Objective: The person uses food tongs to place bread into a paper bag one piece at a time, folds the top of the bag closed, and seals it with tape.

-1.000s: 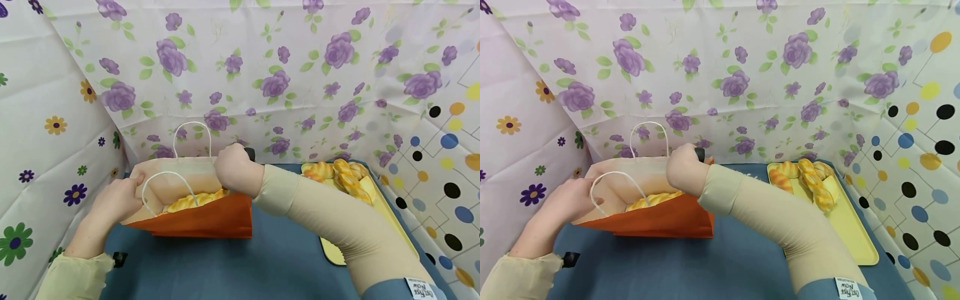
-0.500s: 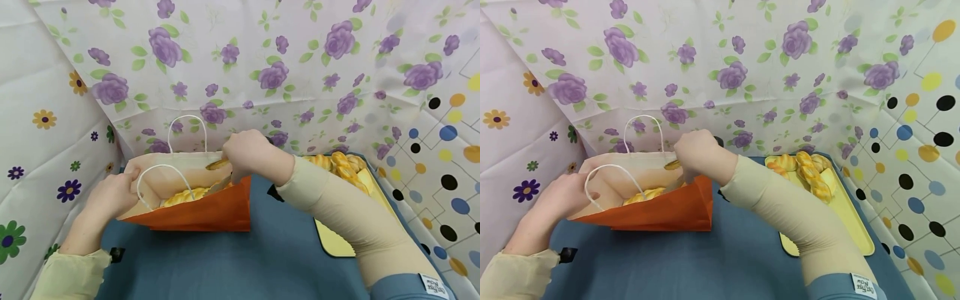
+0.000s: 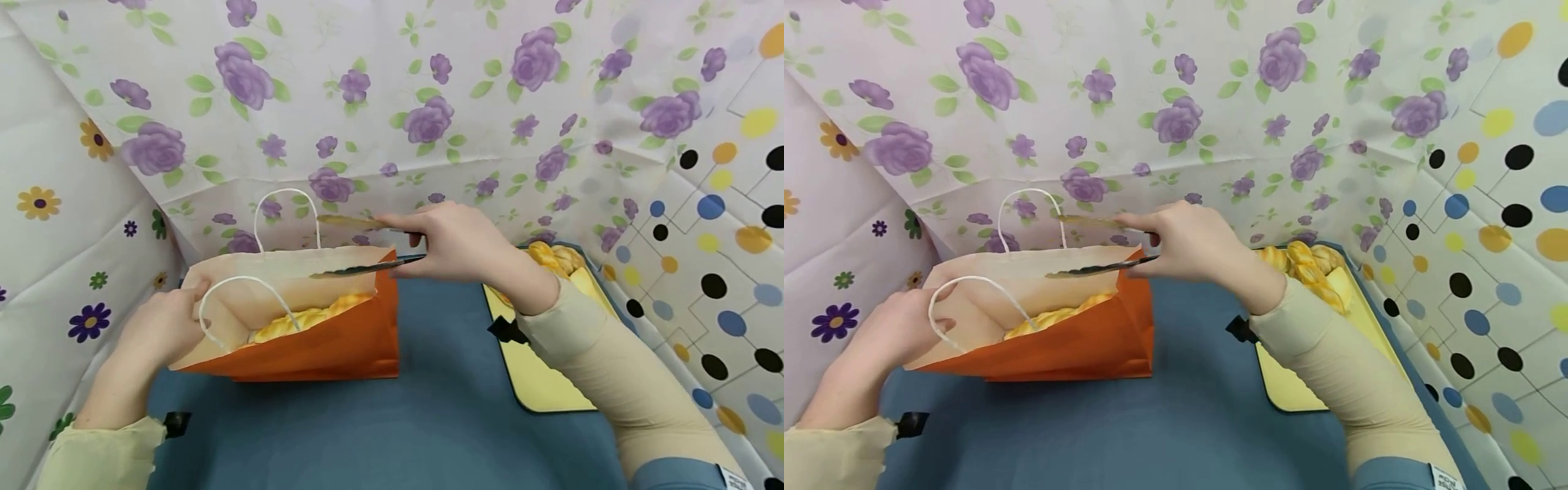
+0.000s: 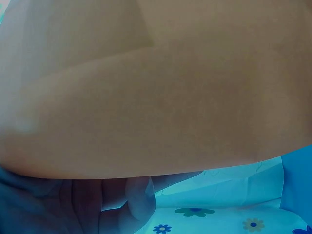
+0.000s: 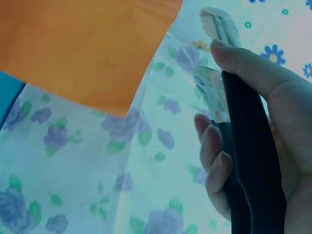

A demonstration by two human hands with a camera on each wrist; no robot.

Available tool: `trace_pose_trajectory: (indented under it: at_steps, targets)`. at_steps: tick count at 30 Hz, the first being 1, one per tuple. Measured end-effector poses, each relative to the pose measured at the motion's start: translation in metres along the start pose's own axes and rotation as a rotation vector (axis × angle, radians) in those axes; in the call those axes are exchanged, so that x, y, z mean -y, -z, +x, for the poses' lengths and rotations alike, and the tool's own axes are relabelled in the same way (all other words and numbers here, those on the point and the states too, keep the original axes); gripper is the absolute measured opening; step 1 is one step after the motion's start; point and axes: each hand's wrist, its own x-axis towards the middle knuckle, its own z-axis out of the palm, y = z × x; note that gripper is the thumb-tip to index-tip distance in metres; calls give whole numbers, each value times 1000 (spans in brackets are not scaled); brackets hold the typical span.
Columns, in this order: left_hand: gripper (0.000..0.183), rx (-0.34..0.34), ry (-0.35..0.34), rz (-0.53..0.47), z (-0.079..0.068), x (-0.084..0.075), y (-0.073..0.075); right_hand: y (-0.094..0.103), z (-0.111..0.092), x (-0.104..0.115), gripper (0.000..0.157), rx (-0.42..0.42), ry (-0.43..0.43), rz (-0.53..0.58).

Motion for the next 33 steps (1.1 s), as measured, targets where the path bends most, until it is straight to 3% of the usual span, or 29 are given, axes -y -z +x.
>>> trace_pose_trajectory:
  at_steps: [5,8,16,27,33]
  targets:
    - [73,14,4,14,1,2,-1,5,-30,-25,75,-141,-26,65]
    - [74,17,9,16,2,3,-2,8,-50,-41,76,-181,-70,100]
    - [67,12,8,17,7,5,-1,9,-106,-75,76,-210,-286,169]
    - [60,-4,16,-15,6,7,-3,0,-173,-105,81,-255,-514,143]
    - [57,13,62,-53,3,6,-4,-6,-203,-117,88,-229,-674,118]
